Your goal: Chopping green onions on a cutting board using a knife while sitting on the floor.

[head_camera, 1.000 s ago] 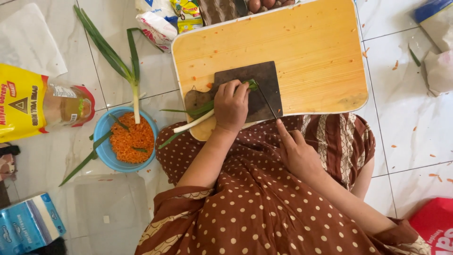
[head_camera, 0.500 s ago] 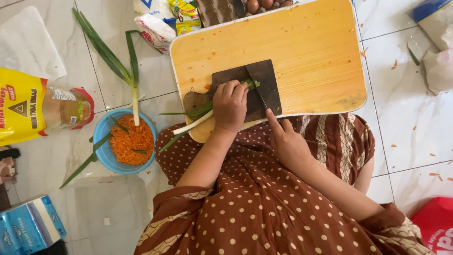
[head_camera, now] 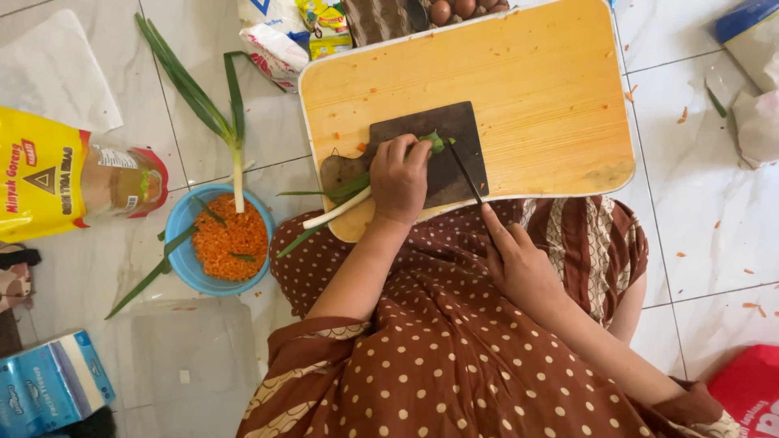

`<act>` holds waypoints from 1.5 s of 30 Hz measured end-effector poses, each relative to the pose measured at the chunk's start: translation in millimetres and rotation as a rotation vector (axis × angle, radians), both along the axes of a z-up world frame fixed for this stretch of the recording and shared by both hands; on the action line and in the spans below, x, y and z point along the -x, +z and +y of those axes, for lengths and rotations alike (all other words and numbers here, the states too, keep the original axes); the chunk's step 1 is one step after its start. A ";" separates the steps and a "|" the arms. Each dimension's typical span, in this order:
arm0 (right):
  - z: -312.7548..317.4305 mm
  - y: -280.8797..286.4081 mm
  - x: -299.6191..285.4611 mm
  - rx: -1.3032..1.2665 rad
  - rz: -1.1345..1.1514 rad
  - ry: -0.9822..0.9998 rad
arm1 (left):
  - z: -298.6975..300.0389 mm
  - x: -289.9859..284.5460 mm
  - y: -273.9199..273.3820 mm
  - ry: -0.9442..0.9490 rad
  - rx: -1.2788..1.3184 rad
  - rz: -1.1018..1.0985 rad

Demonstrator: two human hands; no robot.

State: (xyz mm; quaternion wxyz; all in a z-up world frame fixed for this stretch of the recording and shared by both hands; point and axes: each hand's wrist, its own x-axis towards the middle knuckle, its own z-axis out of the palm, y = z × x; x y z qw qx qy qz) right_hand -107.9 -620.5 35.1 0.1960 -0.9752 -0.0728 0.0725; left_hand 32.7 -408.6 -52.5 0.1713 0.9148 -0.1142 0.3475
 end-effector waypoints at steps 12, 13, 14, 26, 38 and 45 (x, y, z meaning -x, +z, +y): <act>10.9 -10.8 -12.5 0.048 -0.125 0.110 | -2.5 0.8 15.1 0.017 -0.006 -0.054; 13.0 -16.2 -17.6 0.048 -0.125 0.111 | -2.3 1.0 14.1 0.018 -0.007 -0.054; 15.2 -21.8 -22.6 0.061 -0.169 0.130 | -2.1 1.2 12.9 0.018 -0.007 -0.052; -7.3 -40.0 12.9 0.063 -0.047 0.054 | -0.9 0.6 0.4 0.036 0.003 -0.030; 10.4 -17.0 -12.3 0.012 -0.039 0.057 | -0.8 0.0 5.3 0.024 -0.001 -0.031; 9.6 -37.8 -20.3 -0.011 -0.067 0.062 | -2.7 0.6 8.8 0.028 0.007 -0.017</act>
